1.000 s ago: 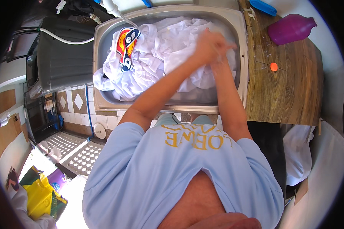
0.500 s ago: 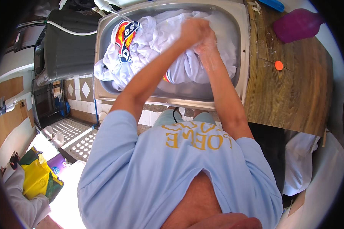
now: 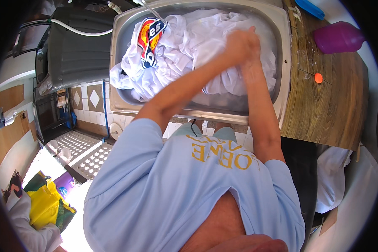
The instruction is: The person washes white garments by hand in a sink using a liquid detergent and a bar of soap, scrubbing the fabric against itself and rinsing it under a faucet.
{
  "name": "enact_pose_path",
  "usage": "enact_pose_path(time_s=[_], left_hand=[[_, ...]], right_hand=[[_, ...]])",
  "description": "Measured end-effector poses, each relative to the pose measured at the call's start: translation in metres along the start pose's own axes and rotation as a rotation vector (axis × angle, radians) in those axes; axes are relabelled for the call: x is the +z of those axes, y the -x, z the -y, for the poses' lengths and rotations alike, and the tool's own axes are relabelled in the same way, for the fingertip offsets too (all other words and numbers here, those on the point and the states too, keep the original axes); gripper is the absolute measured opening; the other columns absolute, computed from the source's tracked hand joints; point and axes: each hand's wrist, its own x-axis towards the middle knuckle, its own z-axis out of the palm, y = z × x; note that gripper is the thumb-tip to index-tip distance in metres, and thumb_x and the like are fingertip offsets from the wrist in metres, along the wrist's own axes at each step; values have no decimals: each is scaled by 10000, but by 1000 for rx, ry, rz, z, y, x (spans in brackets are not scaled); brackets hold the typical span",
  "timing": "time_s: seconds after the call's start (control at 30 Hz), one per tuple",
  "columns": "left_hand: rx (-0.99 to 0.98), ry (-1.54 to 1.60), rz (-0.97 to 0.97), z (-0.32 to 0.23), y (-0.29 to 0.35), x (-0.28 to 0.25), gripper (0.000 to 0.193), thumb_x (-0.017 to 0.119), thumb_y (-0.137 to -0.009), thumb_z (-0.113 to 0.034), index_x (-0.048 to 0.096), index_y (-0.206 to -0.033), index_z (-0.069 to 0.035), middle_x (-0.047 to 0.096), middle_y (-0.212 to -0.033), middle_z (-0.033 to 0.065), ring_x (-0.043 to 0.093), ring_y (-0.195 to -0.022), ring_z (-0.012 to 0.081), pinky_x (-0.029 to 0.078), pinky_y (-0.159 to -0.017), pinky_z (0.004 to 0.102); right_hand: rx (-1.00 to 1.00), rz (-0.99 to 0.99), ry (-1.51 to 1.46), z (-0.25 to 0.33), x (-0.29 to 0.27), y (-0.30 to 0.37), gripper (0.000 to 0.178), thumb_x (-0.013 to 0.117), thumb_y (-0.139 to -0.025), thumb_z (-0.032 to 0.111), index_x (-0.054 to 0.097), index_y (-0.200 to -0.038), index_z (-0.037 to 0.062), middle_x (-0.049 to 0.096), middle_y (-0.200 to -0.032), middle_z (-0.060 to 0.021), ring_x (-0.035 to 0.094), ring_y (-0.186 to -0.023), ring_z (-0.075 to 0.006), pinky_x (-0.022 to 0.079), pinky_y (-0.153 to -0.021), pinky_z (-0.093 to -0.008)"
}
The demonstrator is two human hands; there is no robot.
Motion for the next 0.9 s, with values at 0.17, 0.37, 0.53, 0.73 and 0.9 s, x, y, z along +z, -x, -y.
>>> enact_pose_path(time_s=[0.17,0.37,0.53,0.73,0.9], left_hand=[[161,112,-22,-8,3,17,74,643,-672,-192,643,-707,-127,569,-642,135,590,-649,297,455,-596,374],[428,-225,-164,-13,20,76,121,602,-711,-225,638,-680,-114,620,-685,128,586,-605,326,448,-534,421],[-46,12,55,6,-23,7,323,600,-807,-359,618,-624,-94,598,-636,116,568,-576,327,441,-518,413],[262,-38,373,25,11,-8,407,614,-780,-427,628,-828,-23,639,-865,177,606,-830,350,477,-712,426],[144,-339,434,23,15,5,212,600,-750,-270,629,-793,-65,645,-876,141,620,-857,317,484,-712,441]], right_hand=[[23,2,32,9,2,0,437,385,-921,535,528,-851,128,595,-847,-7,567,-807,-152,468,-678,-338],[-113,187,48,30,-39,5,485,458,-903,508,499,-1070,54,563,-880,-57,564,-849,-228,490,-752,-360],[-280,-550,324,31,7,8,420,487,-907,460,500,-986,47,566,-847,-59,554,-721,-191,470,-607,-345],[-645,-766,1412,54,-39,-7,421,570,-872,356,569,-598,37,493,-520,-59,468,-489,-196,377,-494,-387],[-608,-713,2186,37,-71,-22,367,499,-875,335,667,-744,35,628,-713,-168,617,-680,-272,472,-660,-391]])
